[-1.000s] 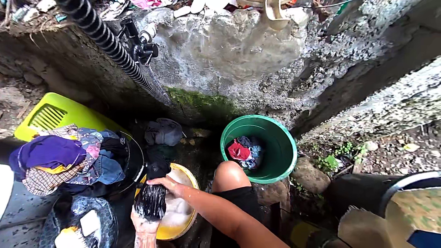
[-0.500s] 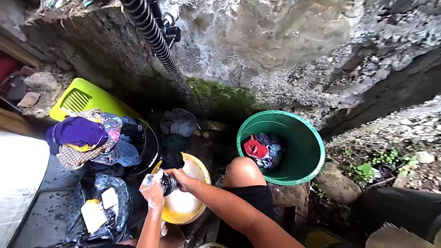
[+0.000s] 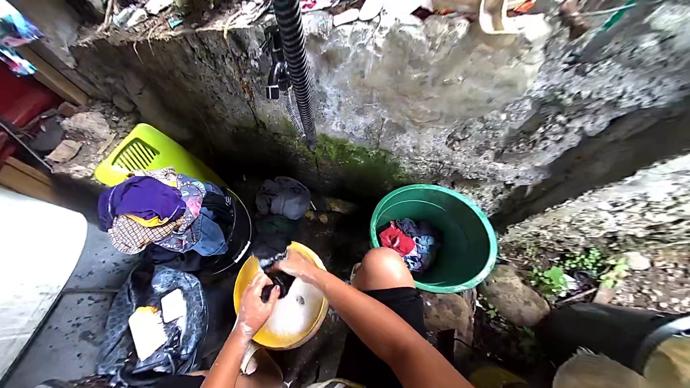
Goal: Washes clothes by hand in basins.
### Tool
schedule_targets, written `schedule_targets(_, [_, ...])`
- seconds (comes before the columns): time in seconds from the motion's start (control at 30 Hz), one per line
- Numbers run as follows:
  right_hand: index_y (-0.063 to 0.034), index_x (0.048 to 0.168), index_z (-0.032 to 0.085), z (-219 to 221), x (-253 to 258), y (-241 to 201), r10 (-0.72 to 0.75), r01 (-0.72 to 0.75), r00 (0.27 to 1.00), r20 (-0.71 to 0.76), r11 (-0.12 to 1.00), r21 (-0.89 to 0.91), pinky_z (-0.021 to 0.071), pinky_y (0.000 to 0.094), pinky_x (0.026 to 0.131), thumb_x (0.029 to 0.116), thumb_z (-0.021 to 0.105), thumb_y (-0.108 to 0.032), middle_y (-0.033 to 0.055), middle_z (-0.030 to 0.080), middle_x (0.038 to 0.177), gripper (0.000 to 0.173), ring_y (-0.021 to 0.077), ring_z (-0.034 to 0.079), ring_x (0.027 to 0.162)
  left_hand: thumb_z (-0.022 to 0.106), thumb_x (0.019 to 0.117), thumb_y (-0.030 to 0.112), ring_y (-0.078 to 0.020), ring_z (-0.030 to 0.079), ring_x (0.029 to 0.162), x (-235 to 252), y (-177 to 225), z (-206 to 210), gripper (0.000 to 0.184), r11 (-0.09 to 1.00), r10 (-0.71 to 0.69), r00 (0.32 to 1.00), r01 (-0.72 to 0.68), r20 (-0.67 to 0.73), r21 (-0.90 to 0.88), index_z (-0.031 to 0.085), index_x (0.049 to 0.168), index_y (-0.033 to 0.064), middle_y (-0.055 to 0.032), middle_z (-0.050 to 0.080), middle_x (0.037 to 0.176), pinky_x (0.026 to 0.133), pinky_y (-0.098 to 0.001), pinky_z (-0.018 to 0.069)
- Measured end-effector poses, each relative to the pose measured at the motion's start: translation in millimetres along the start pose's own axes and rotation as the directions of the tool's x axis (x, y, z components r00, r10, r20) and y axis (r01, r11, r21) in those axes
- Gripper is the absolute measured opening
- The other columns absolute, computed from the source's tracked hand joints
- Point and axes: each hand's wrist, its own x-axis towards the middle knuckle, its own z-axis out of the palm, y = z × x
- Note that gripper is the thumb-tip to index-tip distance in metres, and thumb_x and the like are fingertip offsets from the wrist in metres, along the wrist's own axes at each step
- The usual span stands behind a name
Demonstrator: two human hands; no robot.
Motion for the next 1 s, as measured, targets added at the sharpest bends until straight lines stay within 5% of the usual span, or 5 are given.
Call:
schedule_targets(0.1, [0.0069, 0.12, 0.065, -47, -34, -36, -0.271, 0.25, 0.877, -0.396, 0.963, -0.106, 0.0505, 0.0477, 0.104, 0.0761, 0.089, -0.023, 0.0221, 0.07, 0.116, 0.058, 0.0297, 0.066, 0.114, 0.066, 0.0912, 0.025, -0.0342, 0.063, 0.115, 2, -19, -16, 0.044, 0.963, -0.152, 0.987, 0.161, 0.061, -0.215, 0.065, 0.12, -0.0078, -0.0261, 0.062, 0.128, 0.092, -0.0461, 0.0549])
schedule_targets(0.3, [0.006, 0.127, 0.061, -163, -118, -13, -0.411, 0.179, 0.441, -0.798, 0.912, -0.37, 0.0519, 0.054, 0.101, 0.075, 0.091, -0.032, 0.0235, 0.069, 0.116, 0.071, 0.0326, 0.067, 0.112, 0.066, 0.0941, 0.013, -0.0266, 0.069, 0.098, -4, -57, -65, 0.028, 0.939, -0.259, 0.95, 0.289, 0.172, -0.186, 0.068, 0.116, -0.0046, -0.0223, 0.065, 0.122, 0.083, -0.0403, 0.0584])
schedule_targets(0.5, [0.0092, 0.151, 0.037, -233, -141, 45, -0.197, -0.376, 0.622, -0.758, 0.774, -0.51, 0.0387, 0.0745, 0.104, 0.0782, 0.089, -0.026, 0.0457, 0.021, 0.155, 0.096, 0.0656, 0.039, 0.133, 0.059, 0.1015, 0.014, -0.0316, 0.068, 0.106, 3, -71, -92, 0.027, 0.919, -0.32, 0.881, 0.378, 0.347, -0.113, 0.067, 0.117, -0.0063, -0.0229, 0.069, 0.115, 0.099, -0.0464, 0.053])
schedule_targets(0.73, [-0.0023, 0.132, 0.065, -91, -54, -65, -0.423, 0.109, 0.897, -0.129, 0.494, -0.862, 0.0476, 0.0552, 0.107, 0.0935, 0.073, -0.027, 0.0249, 0.055, 0.143, 0.047, 0.04, 0.057, 0.129, 0.055, 0.1038, 0.018, -0.0392, 0.065, 0.117, 1, -81, -47, 0.03, 0.926, -0.318, 0.773, 0.376, 0.55, 0.006, 0.067, 0.121, -0.0024, -0.0244, 0.069, 0.12, 0.104, -0.0591, 0.0473])
schedule_targets(1.0, [-0.0162, 0.148, 0.053, 123, 51, -206, -0.678, 0.526, 0.68, 0.279, 0.187, -0.83, 0.0402, 0.063, 0.108, 0.0875, 0.076, -0.047, 0.0267, 0.036, 0.158, 0.072, 0.0471, 0.038, 0.143, 0.052, 0.1051, 0.019, -0.0432, 0.061, 0.122, 11, -82, -48, 0.031, 0.937, -0.311, 0.697, 0.337, 0.646, 0.087, 0.064, 0.124, -0.003, -0.027, 0.066, 0.124, 0.102, -0.0652, 0.0453])
